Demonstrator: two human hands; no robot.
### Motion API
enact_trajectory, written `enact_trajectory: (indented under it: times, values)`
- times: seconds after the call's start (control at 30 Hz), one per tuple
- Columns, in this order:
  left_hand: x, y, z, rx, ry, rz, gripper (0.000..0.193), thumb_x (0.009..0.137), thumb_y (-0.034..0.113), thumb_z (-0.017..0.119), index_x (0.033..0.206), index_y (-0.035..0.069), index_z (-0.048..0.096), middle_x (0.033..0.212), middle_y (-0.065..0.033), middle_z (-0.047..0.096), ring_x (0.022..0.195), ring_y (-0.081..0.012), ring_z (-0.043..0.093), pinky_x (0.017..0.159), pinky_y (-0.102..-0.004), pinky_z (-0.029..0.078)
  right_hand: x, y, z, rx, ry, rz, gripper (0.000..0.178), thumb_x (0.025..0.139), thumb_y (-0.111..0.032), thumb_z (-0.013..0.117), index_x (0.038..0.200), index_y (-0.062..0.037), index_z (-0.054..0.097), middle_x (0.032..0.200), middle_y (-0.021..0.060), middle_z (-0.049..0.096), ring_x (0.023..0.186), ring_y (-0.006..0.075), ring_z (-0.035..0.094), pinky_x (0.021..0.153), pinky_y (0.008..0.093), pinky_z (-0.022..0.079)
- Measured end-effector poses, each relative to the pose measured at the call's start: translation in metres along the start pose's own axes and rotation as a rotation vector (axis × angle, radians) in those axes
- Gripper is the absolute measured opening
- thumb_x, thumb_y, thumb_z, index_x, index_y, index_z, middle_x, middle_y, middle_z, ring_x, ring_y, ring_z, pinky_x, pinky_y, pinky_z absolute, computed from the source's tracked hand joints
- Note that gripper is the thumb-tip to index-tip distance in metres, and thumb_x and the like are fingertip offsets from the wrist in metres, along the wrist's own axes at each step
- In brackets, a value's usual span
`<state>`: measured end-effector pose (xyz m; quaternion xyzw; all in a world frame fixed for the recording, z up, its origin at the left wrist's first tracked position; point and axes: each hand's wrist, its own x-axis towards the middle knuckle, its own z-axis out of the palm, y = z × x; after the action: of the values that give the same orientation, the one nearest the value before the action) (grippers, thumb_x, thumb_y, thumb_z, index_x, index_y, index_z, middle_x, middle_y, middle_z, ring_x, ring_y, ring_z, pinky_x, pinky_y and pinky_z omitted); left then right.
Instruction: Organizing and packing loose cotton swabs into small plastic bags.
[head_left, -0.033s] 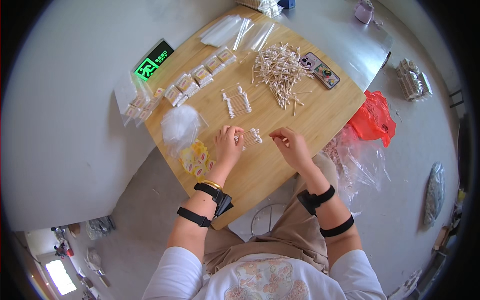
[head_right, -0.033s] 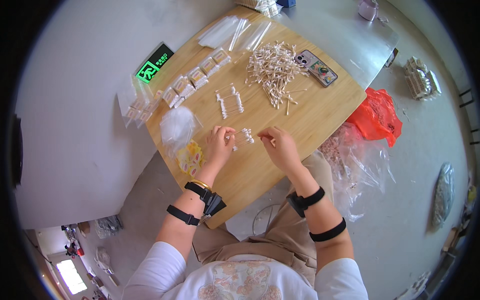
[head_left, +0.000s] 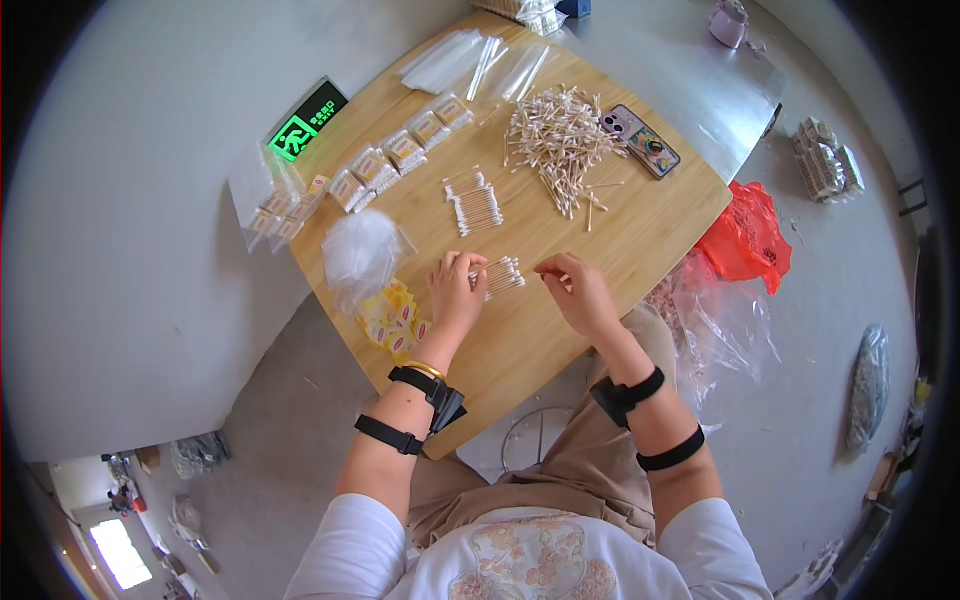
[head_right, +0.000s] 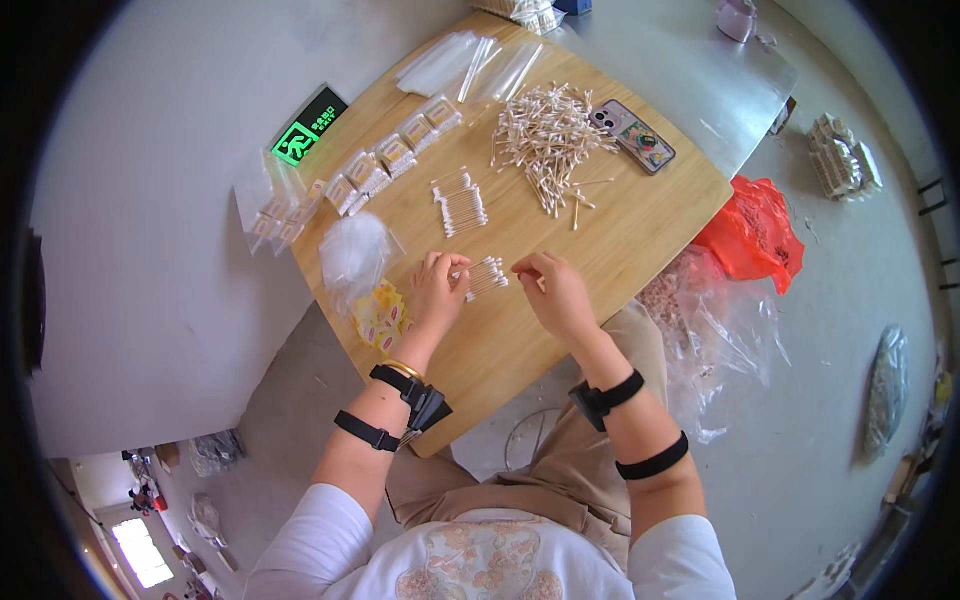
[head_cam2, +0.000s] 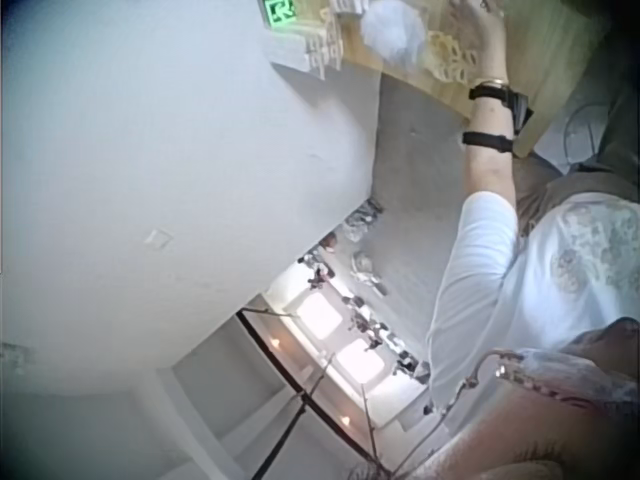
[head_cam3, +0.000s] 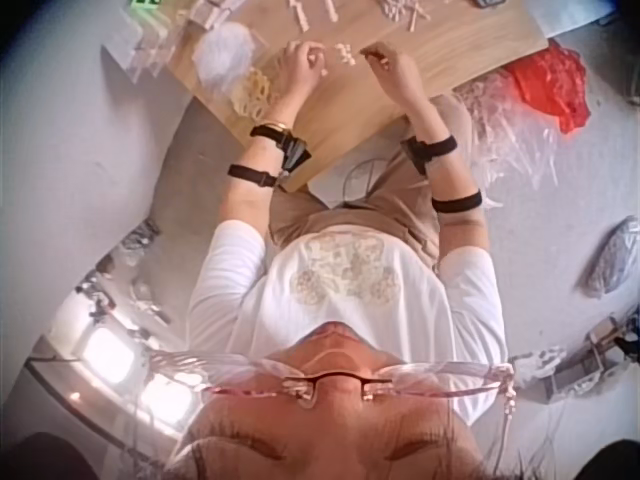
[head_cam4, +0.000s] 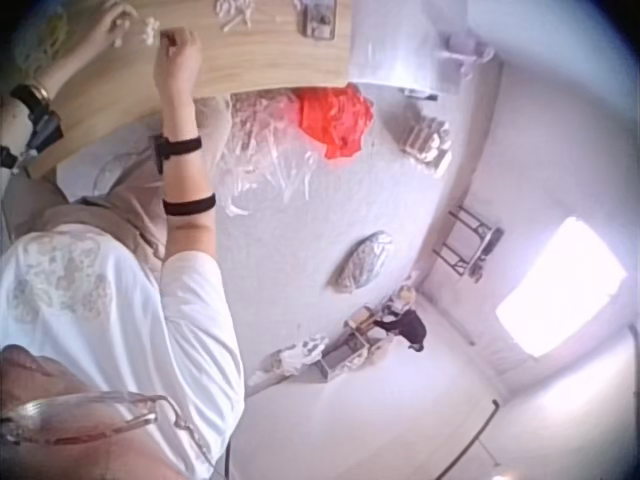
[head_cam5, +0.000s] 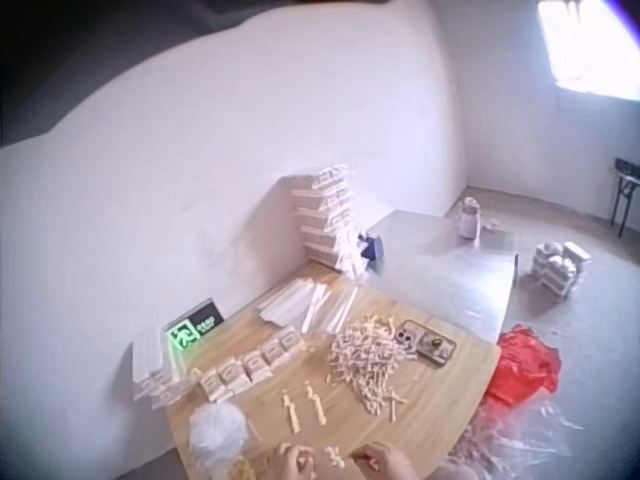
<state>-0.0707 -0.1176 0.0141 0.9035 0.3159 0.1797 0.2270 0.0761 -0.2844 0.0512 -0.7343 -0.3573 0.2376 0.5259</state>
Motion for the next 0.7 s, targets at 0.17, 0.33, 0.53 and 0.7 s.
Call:
enact_trajectory:
  times: [0.17, 0.33, 0.53, 0.7]
  values:
    - [0.000, 0.007, -0.001, 0.042, 0.055, 0.044, 0.012, 0.082, 0.017, 0.074, 0.093, 0.018, 0.068, 0.098, -0.0005, 0.058, 0.103, -0.0248, 0.055, 0.090, -0.0449, 0.039, 0.018, 0.017, 0.031, -0.214, 0.012, -0.089, 0.014, 0.084, -0.003, 0.061, 0.094, -0.0062, 0.070, 0.096, 0.0131, 0.065, 0.094, 0.0329, 0.060, 0.083, 0.0416, 0.051]
    - [0.005, 0.003, -0.001, 0.074, 0.034, 0.030, 0.007, 0.081, 0.017, 0.074, 0.087, 0.018, 0.070, 0.097, 0.0002, 0.058, 0.102, -0.0245, 0.055, 0.090, -0.0434, 0.038, 0.036, 0.031, 0.045, -0.329, 0.049, -0.157, 0.016, 0.083, -0.002, 0.060, 0.095, -0.0068, 0.070, 0.097, 0.0136, 0.063, 0.097, 0.0344, 0.058, 0.086, 0.0425, 0.050]
    - [0.013, 0.000, -0.005, 0.069, -0.050, -0.013, 0.006, 0.079, 0.018, 0.076, 0.082, 0.018, 0.072, 0.096, 0.0006, 0.059, 0.101, -0.0239, 0.055, 0.090, -0.0422, 0.038, 0.036, 0.035, 0.048, -0.387, 0.023, -0.117, 0.015, 0.083, -0.002, 0.062, 0.094, -0.0073, 0.070, 0.098, 0.0134, 0.062, 0.098, 0.0343, 0.058, 0.088, 0.0436, 0.050]
    - [0.020, -0.001, -0.007, 0.070, -0.114, -0.010, 0.007, 0.077, 0.019, 0.078, 0.079, 0.018, 0.072, 0.096, 0.0010, 0.060, 0.102, -0.0236, 0.055, 0.091, -0.0417, 0.038, 0.035, 0.035, 0.047, -0.379, 0.018, -0.110, 0.017, 0.083, -0.002, 0.062, 0.096, -0.0084, 0.071, 0.098, 0.0128, 0.062, 0.097, 0.0340, 0.058, 0.088, 0.0432, 0.050]
